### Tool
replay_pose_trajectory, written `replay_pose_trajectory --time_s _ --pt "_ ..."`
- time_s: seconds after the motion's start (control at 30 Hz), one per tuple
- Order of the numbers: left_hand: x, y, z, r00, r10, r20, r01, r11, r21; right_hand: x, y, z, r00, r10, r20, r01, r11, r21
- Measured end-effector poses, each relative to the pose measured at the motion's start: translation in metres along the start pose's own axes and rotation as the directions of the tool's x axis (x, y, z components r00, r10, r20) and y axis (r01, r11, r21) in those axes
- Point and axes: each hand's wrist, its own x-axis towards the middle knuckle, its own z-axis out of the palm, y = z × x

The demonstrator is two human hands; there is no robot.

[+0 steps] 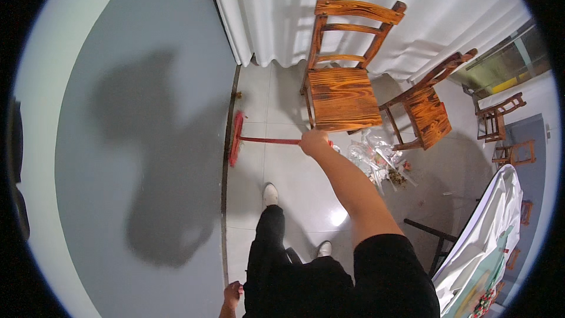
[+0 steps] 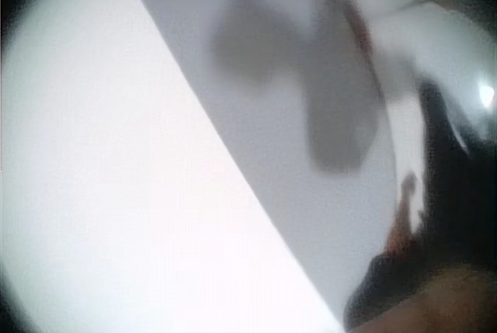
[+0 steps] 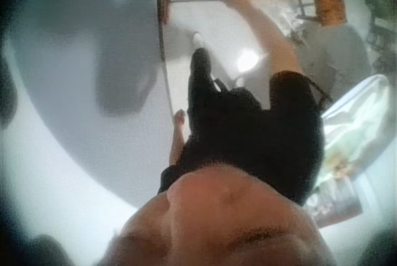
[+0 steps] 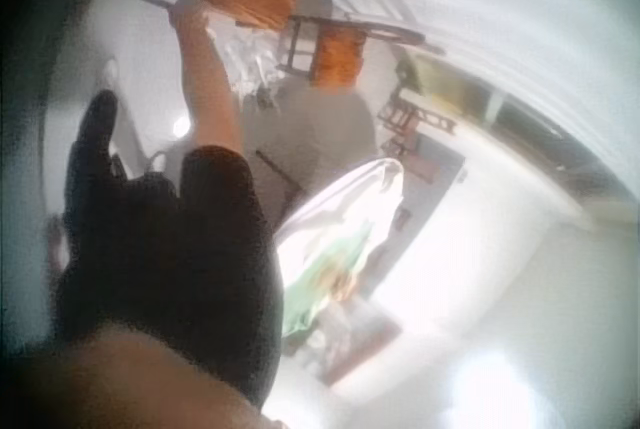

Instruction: The person sweeps a tiled floor with a red broom, gathering scattered debris into a pile. They repeatedly move wooden chairs and a tablecloth-covered table to access areas underneath, then continue sweeping around the furniture.

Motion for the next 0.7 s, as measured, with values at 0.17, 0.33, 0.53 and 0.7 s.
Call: replay_pose_trajectory --time_s 0.17,0.33,0.53,0.7 --pt "-0.006 0.067 -0.029 0.963 -0.156 -0.22 0.111 0.973 -0.202 0.049 0.021 -0.101 0.955 0.113 0.276 -0.106 0.994 -0.039" --pt "0.005 0.08 -0.058 0.946 -0.321 -0.032 0.289 0.888 -0.356 0.077 0.03 -0.177 0.999 -0.03 0.011 0.032 0.981 -0.189" --pt "0.023 0.084 -0.055 0.948 -0.274 -0.162 0.228 0.939 -0.258 0.191 -0.011 -0.193 0.997 0.045 0.067 -0.034 0.987 -0.157" --pt "0.005 0.112 -0.056 0.895 -0.405 -0.187 0.329 0.882 -0.338 0.143 0.034 -0.196 0.98 0.117 0.162 -0.101 0.99 -0.101"
